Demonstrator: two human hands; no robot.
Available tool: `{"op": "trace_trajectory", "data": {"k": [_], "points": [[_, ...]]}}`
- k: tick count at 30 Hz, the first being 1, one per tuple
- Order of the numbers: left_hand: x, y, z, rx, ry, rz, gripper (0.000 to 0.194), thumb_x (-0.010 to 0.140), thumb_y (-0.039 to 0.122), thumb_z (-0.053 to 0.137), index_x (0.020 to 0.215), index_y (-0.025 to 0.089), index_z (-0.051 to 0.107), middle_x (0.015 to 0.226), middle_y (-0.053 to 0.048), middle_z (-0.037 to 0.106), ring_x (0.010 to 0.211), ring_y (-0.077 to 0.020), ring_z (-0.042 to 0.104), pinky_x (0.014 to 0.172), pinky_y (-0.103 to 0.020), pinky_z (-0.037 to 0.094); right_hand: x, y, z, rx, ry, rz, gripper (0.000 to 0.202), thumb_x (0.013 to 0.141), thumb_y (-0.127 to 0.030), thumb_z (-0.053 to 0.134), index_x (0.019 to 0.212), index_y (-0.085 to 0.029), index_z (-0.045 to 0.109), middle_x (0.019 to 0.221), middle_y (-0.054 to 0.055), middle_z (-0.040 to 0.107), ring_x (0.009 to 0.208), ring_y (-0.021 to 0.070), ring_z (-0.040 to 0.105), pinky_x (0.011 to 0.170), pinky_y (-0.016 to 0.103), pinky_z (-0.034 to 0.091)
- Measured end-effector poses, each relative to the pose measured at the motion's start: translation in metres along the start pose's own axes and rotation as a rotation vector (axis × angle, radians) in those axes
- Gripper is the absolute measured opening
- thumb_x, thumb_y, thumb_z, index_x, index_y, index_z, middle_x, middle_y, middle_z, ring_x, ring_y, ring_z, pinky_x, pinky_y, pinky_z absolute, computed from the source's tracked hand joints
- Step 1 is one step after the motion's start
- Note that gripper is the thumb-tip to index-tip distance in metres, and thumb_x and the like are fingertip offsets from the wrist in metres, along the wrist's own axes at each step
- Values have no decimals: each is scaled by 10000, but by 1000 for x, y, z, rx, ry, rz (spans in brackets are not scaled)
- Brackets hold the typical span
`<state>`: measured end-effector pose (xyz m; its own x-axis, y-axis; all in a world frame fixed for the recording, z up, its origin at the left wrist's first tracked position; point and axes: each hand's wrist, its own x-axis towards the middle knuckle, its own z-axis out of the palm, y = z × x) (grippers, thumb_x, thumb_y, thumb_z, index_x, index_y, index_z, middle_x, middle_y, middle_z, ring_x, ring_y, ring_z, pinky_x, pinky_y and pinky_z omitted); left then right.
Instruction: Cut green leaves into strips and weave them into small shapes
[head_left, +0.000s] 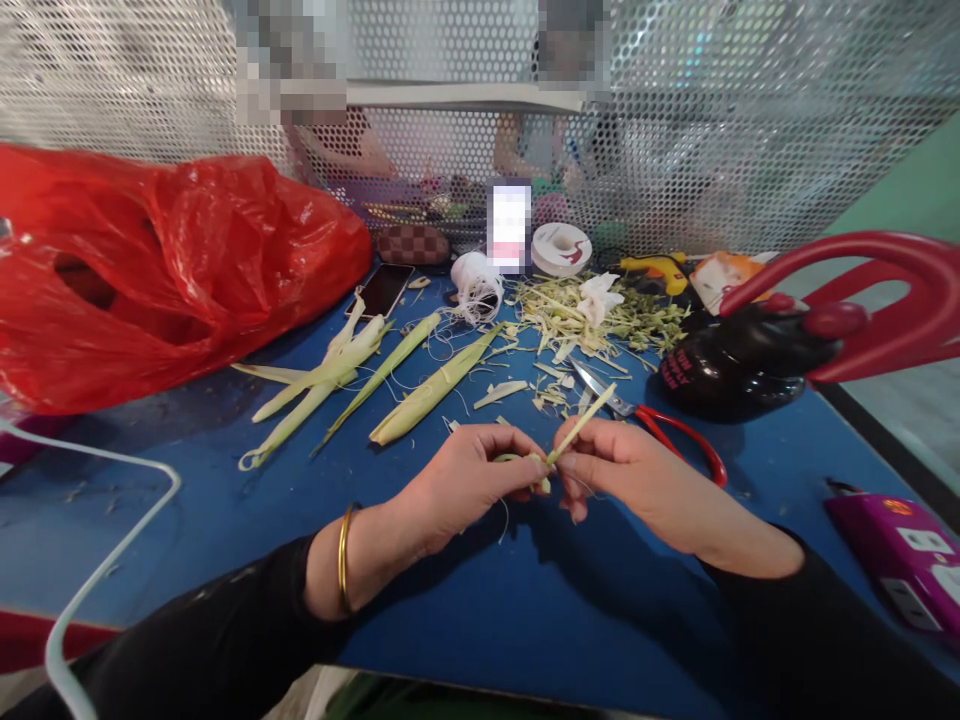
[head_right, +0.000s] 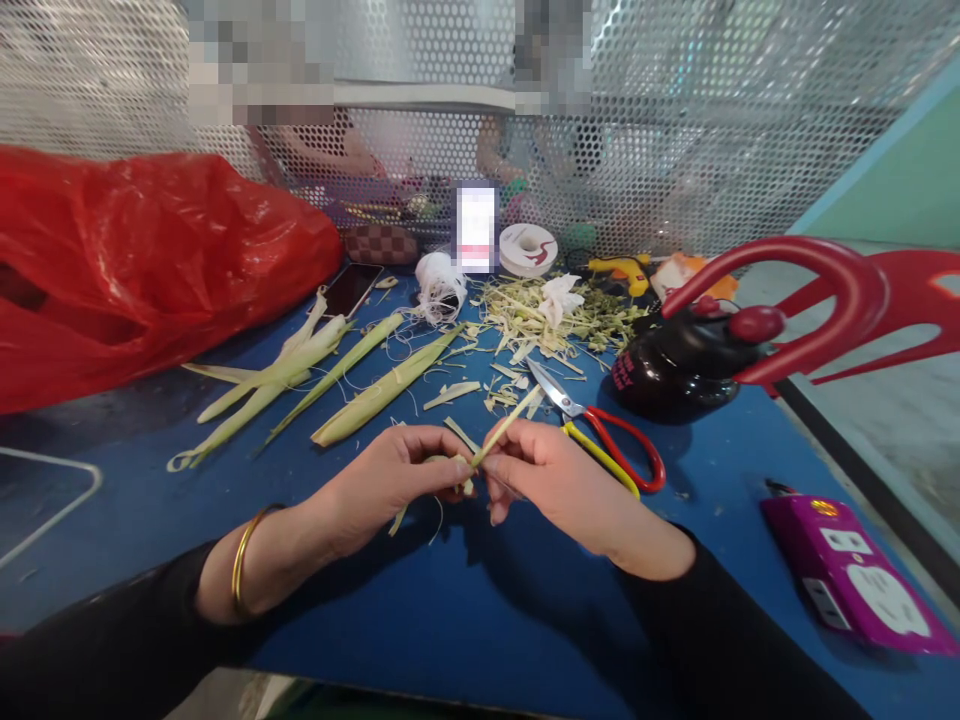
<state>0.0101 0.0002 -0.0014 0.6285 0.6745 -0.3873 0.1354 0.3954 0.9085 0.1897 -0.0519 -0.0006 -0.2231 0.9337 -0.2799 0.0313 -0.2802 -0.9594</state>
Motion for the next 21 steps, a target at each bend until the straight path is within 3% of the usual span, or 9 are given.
{"op": "trace_trajectory", "data": {"k": [5,9,15,21], "points": [[1,1,0,-68,9,-12,161,697,290,743,698,141,682,658,-19,669,646,-127,625,684,-256,490,0,0,-4,5,17,8,172,842,-350,644,863,-180,631,743,-5,637,593,107,597,588,259,503],[1,2,-1,-136,66,2,180,696,297,746,682,133,672,639,-19,660,609,-119,614,650,-245,481,-2,-4,-8,-191,41,-4,135,839,-281,627,922,-188,680,727,-16,629,525,85,535,542,242,451],[1,4,-1,-100,118,23,160,694,279,748,681,132,684,666,-18,658,635,-120,613,671,-248,475,-2,-4,-11,-542,143,-63,116,839,-274,602,812,-218,699,690,-15,651,542,116,512,518,252,413],[2,5,-2,-105,149,29,171,702,276,755,666,127,680,651,-27,663,637,-111,597,681,-235,476,-6,-10,-12,-650,244,-153,130,836,-263,603,727,-218,656,633,-33,601,537,118,508,510,238,402]]}}
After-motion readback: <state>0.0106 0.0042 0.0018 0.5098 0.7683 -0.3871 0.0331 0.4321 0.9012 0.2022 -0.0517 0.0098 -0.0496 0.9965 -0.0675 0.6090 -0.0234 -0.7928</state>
